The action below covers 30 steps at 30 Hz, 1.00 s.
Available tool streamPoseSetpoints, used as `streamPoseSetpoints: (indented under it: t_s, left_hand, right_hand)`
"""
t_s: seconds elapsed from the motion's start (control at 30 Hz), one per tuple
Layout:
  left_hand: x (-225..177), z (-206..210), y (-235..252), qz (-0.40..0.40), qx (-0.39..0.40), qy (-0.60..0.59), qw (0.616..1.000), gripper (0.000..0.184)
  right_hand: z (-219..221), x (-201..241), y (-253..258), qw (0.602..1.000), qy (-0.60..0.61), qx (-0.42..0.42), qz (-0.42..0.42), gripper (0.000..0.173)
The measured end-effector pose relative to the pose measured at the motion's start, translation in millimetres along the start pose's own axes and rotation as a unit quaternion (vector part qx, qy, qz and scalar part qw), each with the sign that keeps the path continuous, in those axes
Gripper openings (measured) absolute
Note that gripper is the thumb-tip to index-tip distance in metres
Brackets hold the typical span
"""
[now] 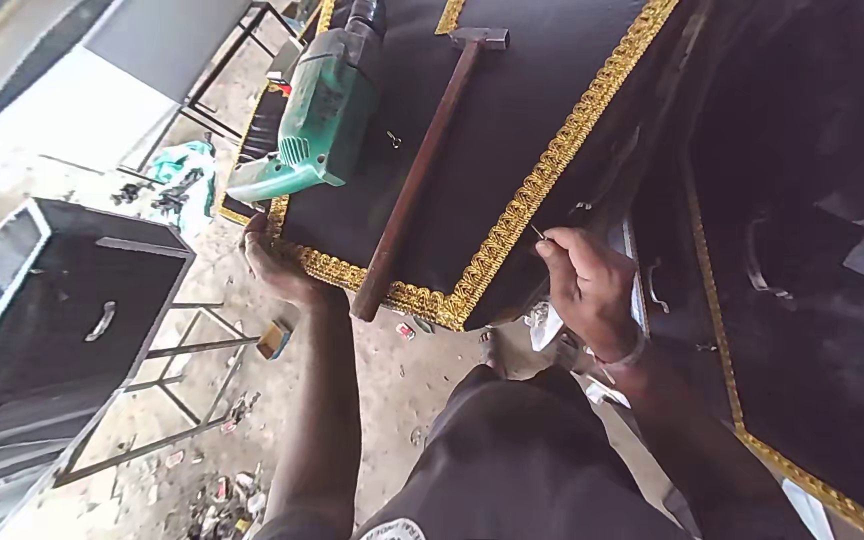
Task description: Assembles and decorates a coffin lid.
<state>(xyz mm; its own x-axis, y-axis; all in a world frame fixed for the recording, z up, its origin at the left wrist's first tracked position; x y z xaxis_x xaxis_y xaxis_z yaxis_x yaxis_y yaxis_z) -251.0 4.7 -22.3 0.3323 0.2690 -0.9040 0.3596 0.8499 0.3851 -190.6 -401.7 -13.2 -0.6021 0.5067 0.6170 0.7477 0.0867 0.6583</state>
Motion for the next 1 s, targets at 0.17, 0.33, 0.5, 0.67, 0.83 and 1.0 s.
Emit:
streamPoseSetpoints:
  t_s: [0.17,0.33,0.5,0.67,0.83,1.0]
  left_hand:
    - [1,-1,0,0.012,0.006,-0.003,1.000,0.038]
    - [5,-4,4,-0.021,-0.010,-0.019,1.000,0.037]
    - [-1,-2,-2,0.028,-0.007,-0.030,0.999,0.042]
    - [4,-3,-2,0.014,0.003,-0.045,0.999,0.043]
    - [6,-2,-1,0.006,0.004,-0.063,0.998,0.040]
    - [15,-8,4,0.028,0.017,-0.084,0.996,0.041]
  right_hand:
    - [-2,0,11,0.998,-0.010,0.057,0.034,0.022]
    - [-6,9,29,0.988,-0.080,0.128,0.037,0.024]
    - [-7,37,32,0.953,-0.233,0.106,-0.160,0.020]
    - [-2,48,26,0.912,-0.318,0.096,-0.240,0.014]
    - [-1,31,30,0.970,-0.198,0.124,-0.064,0.023]
    - [12,-9,10,0.835,0.205,0.151,0.487,0.023]
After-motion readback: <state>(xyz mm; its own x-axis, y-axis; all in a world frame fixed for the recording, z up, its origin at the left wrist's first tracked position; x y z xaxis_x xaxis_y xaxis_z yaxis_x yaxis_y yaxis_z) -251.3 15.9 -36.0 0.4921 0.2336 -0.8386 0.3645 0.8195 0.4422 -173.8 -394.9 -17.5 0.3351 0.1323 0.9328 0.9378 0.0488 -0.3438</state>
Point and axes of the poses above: each hand's wrist, its own y-axis towards the middle knuckle, its own z-axis out of the palm, x = y × z, the point moved 9 cm from there along y, towards the middle knuckle, and after that the axes turned 8 degrees about -y, right-handed, at the moved point
